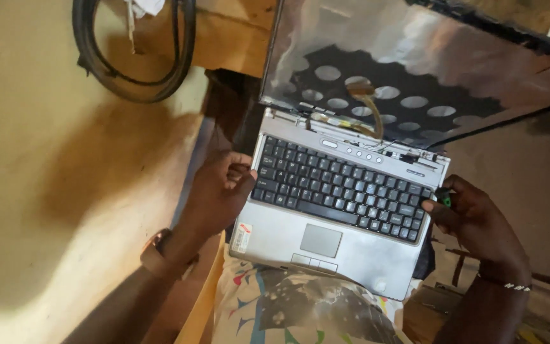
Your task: Disassembling a laptop by removing the keyboard and internal metal frame using a screwdriver.
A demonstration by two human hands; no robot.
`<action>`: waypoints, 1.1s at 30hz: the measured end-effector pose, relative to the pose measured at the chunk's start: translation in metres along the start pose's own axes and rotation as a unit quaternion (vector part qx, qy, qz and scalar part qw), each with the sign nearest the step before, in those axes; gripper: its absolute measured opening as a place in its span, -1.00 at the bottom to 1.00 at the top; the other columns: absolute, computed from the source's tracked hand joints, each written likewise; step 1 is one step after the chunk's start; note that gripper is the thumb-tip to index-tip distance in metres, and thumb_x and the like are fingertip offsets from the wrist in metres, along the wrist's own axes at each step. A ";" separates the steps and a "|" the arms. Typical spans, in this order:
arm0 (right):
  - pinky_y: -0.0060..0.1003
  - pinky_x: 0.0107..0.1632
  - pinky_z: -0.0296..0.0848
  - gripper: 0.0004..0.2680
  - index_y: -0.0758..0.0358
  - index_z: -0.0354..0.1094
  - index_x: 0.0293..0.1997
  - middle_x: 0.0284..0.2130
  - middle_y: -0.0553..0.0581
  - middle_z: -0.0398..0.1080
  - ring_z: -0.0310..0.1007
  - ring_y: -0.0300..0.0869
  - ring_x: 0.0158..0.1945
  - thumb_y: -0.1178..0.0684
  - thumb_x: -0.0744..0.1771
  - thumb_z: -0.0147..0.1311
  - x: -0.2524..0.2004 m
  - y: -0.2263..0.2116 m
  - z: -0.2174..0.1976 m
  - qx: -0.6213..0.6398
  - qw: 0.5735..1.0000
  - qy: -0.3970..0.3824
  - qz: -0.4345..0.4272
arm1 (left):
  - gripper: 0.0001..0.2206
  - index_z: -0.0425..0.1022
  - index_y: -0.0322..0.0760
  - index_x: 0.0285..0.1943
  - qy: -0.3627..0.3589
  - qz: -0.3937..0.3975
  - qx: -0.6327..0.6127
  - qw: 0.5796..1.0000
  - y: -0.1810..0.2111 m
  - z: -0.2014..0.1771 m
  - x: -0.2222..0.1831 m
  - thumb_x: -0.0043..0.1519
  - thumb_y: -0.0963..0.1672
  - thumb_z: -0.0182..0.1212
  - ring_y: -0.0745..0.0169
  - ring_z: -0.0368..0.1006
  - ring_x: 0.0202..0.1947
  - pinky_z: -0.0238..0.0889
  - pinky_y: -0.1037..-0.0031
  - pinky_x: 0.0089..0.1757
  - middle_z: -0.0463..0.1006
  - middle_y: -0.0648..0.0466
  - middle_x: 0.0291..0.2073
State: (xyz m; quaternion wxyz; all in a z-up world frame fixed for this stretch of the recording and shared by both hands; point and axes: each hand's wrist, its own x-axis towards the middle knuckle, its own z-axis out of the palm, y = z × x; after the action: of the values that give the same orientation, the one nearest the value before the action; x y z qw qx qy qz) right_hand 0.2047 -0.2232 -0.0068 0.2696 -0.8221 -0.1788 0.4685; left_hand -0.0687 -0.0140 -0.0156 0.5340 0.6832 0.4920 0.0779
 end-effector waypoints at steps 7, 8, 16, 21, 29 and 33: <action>-0.32 -0.50 0.04 -0.86 0.28 0.12 -0.51 -0.71 0.12 0.11 0.04 -0.20 -0.62 0.12 0.26 -0.01 -0.004 -0.003 0.003 0.033 0.998 0.014 -0.047 | -0.82 0.23 -0.21 -0.43 -0.053 -0.037 0.052 0.997 0.004 -0.004 0.005 0.05 -0.08 0.12 0.36 0.26 -0.55 0.08 0.47 -0.44 0.38 0.12 -0.59; -0.32 -0.50 0.04 -0.86 0.28 0.12 -0.51 -0.71 0.12 0.11 0.04 -0.20 -0.62 0.12 0.26 -0.01 -0.003 -0.002 0.003 0.035 0.998 0.017 -0.044 | -0.82 0.23 -0.21 -0.43 -0.058 -0.036 0.053 0.996 -0.002 -0.002 0.010 0.05 -0.08 0.12 0.36 0.26 -0.55 0.08 0.47 -0.44 0.38 0.12 -0.59; -0.37 -0.54 -0.02 -0.92 0.23 0.21 -0.25 -0.70 0.10 0.16 -0.01 -0.25 -0.65 0.18 0.25 -0.03 -0.005 -0.009 0.006 0.094 0.994 0.045 -0.025 | -0.82 0.20 -0.21 -0.51 -0.032 0.076 -0.005 0.997 -0.004 -0.001 0.021 0.10 -0.11 0.07 0.42 0.19 -0.57 0.04 0.54 -0.45 0.29 0.15 -0.60; -0.37 -0.54 0.06 -0.95 0.24 0.19 -0.35 -0.66 0.08 0.17 0.06 -0.25 -0.62 0.13 0.26 -0.04 0.002 0.011 0.003 0.096 0.995 0.010 -0.035 | -0.83 0.25 -0.20 -0.51 -0.031 0.048 0.058 0.997 -0.005 -0.002 0.020 0.07 -0.09 0.08 0.39 0.20 -0.58 0.05 0.51 -0.44 0.33 0.16 -0.63; -0.30 -0.41 0.14 -0.89 0.26 0.24 -0.39 -0.53 0.09 0.29 0.20 -0.18 -0.49 0.05 0.25 -0.05 -0.010 -0.006 0.003 0.026 0.999 0.016 -0.034 | -0.83 0.34 -0.22 -0.52 -0.043 0.009 0.052 0.998 -0.002 -0.006 0.016 0.08 -0.08 0.07 0.44 0.26 -0.61 0.12 0.56 -0.43 0.40 0.17 -0.67; -0.40 -0.44 0.11 -0.93 0.23 0.20 -0.27 -0.45 0.05 0.26 0.12 -0.28 -0.46 0.10 0.28 -0.08 -0.008 -0.014 0.003 0.050 0.981 0.128 -0.134 | -0.85 0.30 -0.21 -0.24 -0.027 0.069 -0.014 0.997 0.007 -0.001 0.024 0.08 -0.10 0.06 0.40 0.25 -0.59 0.15 0.60 -0.54 0.42 0.12 -0.43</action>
State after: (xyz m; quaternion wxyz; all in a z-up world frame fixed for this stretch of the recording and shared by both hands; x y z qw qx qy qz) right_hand 0.1978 -0.2156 0.0056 0.3911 -0.8294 -0.2275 0.3277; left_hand -0.0532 0.0051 -0.0190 0.5498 0.7097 0.4282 0.1032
